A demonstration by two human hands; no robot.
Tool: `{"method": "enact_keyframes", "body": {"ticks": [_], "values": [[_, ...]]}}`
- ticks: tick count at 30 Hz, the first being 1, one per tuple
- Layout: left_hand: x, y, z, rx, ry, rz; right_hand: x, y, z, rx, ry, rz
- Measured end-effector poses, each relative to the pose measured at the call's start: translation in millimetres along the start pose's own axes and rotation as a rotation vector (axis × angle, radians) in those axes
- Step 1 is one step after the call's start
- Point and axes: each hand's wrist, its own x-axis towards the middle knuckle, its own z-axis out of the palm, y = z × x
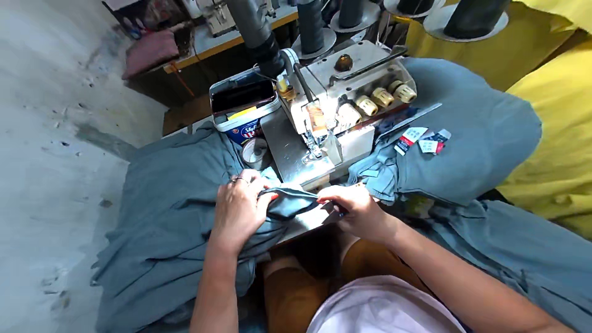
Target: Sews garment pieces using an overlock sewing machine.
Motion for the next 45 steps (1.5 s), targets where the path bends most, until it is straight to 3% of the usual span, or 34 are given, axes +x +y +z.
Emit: {"method": "enact_keyframes", "body": {"ticks": [4,7,15,18,22,27,34,39,45], "values": [[9.7,42.5,-6.5,-0.167,-0.054,0.19,16.3,-9.2,-6.9,-0.056,-0.039,-0.059],[18.6,42.6,1.8,-0.199,-0.097,0.267,21.1,-11.1,-8.2,-0.069,-0.036,-0.063],[49.5,28.7,-17.1,-0.276,-0.19,0.149,34.3,3.6,5.9,-0.013,0.127,0.093],[72.5,16.8,-28.8,-0.261,-0.046,0.146,33.6,14.1,8.8,-0.093,0.202,0.161],[111.0,5.4,-42.3,-0.417,0.099,0.002,18.4,26.5,18.7,-0.235,0.165,0.255],[136.0,-2.7,-45.2,-0.596,0.129,-0.023,4.4,36.5,25.3,-0.168,0.185,0.229],[146.6,-2.5,-41.0,-0.591,0.136,0.003,1.2,41.1,30.5,-0.121,0.231,0.189],[135.8,5.0,-40.2,-0.475,0.054,0.063,-0.6,43.1,30.9,-0.116,0.229,0.181],[51.6,17.0,-43.9,-0.614,0.021,0.21,9.0,20.7,9.2,-0.034,0.141,0.293]]}}
